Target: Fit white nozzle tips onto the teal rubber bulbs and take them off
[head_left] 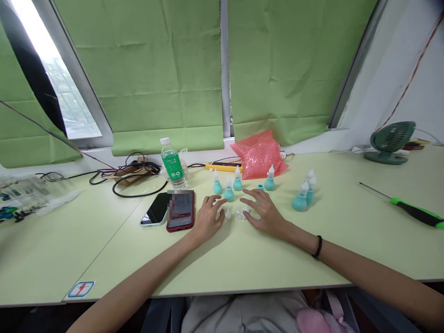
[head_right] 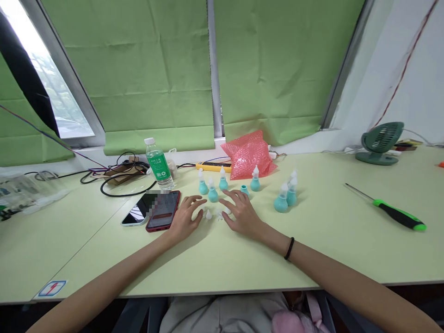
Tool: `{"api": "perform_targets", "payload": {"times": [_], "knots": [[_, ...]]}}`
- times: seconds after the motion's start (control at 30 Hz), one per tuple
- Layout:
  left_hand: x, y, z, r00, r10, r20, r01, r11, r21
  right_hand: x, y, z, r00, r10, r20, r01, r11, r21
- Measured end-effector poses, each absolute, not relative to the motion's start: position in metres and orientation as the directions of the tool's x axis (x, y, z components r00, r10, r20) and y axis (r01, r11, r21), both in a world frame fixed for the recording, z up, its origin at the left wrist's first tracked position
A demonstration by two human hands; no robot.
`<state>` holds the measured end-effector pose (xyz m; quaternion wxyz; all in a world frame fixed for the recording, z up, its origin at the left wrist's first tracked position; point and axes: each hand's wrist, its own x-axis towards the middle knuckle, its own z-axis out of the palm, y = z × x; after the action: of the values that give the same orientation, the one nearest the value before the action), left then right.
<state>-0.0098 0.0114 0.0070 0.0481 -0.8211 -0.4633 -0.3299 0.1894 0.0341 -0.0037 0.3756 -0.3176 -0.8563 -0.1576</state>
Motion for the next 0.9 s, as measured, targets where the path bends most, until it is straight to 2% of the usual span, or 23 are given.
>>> {"api": "perform_targets", "payload": {"times": [0.2,0.37,0.5,0.57,0.77,0.83,0.9], "knots": [[-0.01,0.012,-0.002,0.475,0.731,0.49,0.76,-0.622,0.191,0.189,0.049,0.024,-0.526,0.459,0.716,0.676,0.736,0.025],[-0.014,0.023,-0.014,0.495,0.746,0.446,0.739,-0.631,0.236,0.166,0.07,0.045,-0.511,0.641,0.573,0.758,0.65,-0.051],[-0.014,0.025,-0.013,0.51,0.74,0.438,0.71,-0.65,0.271,0.144,0.086,0.039,-0.407,0.8,0.441,0.863,0.495,-0.1],[-0.014,0.024,-0.012,0.515,0.742,0.43,0.705,-0.652,0.28,0.139,0.093,0.032,-0.391,0.839,0.379,0.876,0.465,-0.127],[-0.013,0.02,-0.009,0.45,0.767,0.458,0.731,-0.611,0.304,0.141,0.095,0.027,-0.438,0.818,0.374,0.838,0.522,-0.158],[-0.012,0.017,-0.003,0.409,0.761,0.504,0.73,-0.604,0.319,0.143,0.085,0.034,-0.453,0.771,0.447,0.802,0.572,-0.175],[-0.012,0.012,0.005,0.378,0.739,0.557,0.708,-0.619,0.341,0.148,0.069,0.041,-0.475,0.663,0.579,0.711,0.677,-0.193]]}}
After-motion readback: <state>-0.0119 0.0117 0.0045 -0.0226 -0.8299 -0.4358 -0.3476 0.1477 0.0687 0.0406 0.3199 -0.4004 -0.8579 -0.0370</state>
